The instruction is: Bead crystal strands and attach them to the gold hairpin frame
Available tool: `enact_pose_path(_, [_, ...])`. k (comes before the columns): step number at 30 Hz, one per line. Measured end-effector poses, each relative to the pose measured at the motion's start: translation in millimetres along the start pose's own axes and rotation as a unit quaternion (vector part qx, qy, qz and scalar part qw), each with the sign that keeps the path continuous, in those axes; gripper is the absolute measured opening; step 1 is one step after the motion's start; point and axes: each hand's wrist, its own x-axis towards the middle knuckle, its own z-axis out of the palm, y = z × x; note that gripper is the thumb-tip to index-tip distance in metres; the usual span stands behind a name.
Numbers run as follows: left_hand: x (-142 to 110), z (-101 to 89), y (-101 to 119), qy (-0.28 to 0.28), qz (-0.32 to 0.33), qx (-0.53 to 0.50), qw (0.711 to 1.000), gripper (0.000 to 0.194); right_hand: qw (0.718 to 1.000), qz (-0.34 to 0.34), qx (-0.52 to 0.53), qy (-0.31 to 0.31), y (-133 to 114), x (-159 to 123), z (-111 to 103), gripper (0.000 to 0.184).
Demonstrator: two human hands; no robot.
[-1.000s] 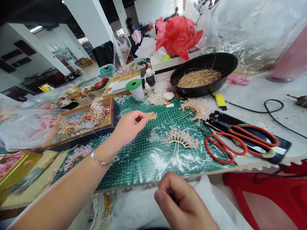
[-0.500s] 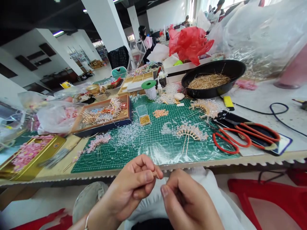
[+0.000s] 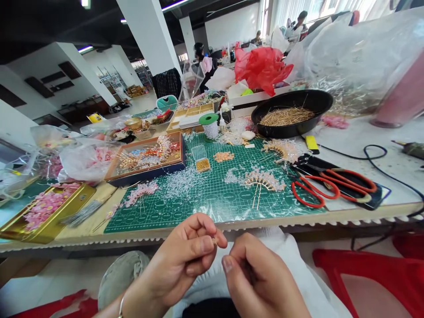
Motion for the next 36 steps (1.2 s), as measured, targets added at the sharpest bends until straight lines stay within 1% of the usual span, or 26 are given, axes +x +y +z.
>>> enact_pose_path(5, [-1.8, -0.7, 0.8, 0.001, 0.001, 0.011, 1.0, 0.021, 0.994, -0.02, 0.031, -0.106, 1.3, -2.3, -5.4, 0.032])
enact_pose_path(8, [-2.2, -1.5, 1.0, 0.011, 0.002, 0.038, 0.999, 0.025, 0.992, -0.007, 0.025, -0.12, -0.4, -2.2, -6.4, 0.032])
enact_pose_path(11, [-3.5, -1.9, 4.1, 0.012, 0.021, 0.093, 0.995, 0.031, 0.99, 0.022, 0.039, -0.137, -2.9, 0.4, -4.8, 0.033])
enact_pose_path(13, [-4.4, -2.0, 8.8, 0.005, 0.047, 0.144, 0.988, 0.026, 0.986, 0.043, 0.057, -0.15, -3.6, 3.3, -3.0, 0.035])
enact_pose_path(15, [-5.3, -1.6, 15.5, -0.003, 0.077, 0.221, 0.972, 0.015, 0.981, 0.072, 0.081, -0.161, -2.9, 5.9, -1.5, 0.036])
enact_pose_path(16, [-5.6, -1.2, 19.2, -0.006, 0.093, 0.269, 0.959, 0.011, 0.977, 0.089, 0.097, -0.169, -2.1, 6.8, -1.0, 0.037])
enact_pose_path(18, [-6.1, 0.4, 26.7, -0.007, 0.126, 0.367, 0.922, 0.004, 0.965, 0.121, 0.141, -0.184, 0.1, 7.8, -0.4, 0.038])
enact_pose_path(21, [-5.9, 3.3, 34.9, -0.001, 0.182, 0.486, 0.855, 0.008, 0.945, 0.155, 0.214, -0.192, 4.4, 9.0, -0.3, 0.035])
enact_pose_path(24, [-4.5, 5.1, 37.5, -0.013, 0.223, 0.565, 0.794, 0.009, 0.935, 0.161, 0.237, -0.207, 9.6, 12.9, 0.7, 0.029])
enact_pose_path(26, [-3.1, 5.9, 36.9, -0.025, 0.233, 0.594, 0.77, 0.01, 0.936, 0.158, 0.229, -0.217, 13.5, 16.9, 1.5, 0.028])
enact_pose_path(29, [2.2, 6.3, 38.6, -0.045, 0.231, 0.612, 0.755, 0.011, 0.941, 0.153, 0.213, -0.214, 19.9, 23.0, 1.0, 0.03])
enact_pose_path(31, [11.6, 4.0, 46.7, -0.074, 0.227, 0.622, 0.746, 0.012, 0.944, 0.149, 0.206, -0.212, 24.5, 27.1, -1.0, 0.031])
enact_pose_path(32, [19.5, 1.0, 53.7, -0.08, 0.227, 0.635, 0.734, 0.013, 0.945, 0.15, 0.205, -0.207, 26.9, 29.3, -2.1, 0.032])
enact_pose_path(33, [30.1, -3.7, 62.5, -0.07, 0.231, 0.659, 0.712, 0.015, 0.944, 0.15, 0.208, -0.206, 29.2, 31.5, -3.2, 0.033])
enact_pose_path(34, [43.4, -10.1, 72.7, -0.049, 0.237, 0.696, 0.676, 0.018, 0.944, 0.15, 0.211, -0.205, 31.4, 33.8, -4.1, 0.034])
enact_pose_path(35, [59.3, -18.2, 83.4, 0.004, 0.243, 0.742, 0.625, 0.021, 0.943, 0.149, 0.214, -0.208, 33.4, 36.0, -4.5, 0.035])
enact_pose_path(36, [77.2, -27.7, 94.0, 0.062, 0.245, 0.796, 0.551, 0.023, 0.94, 0.149, 0.216, -0.219, 35.3, 37.8, -4.3, 0.036])
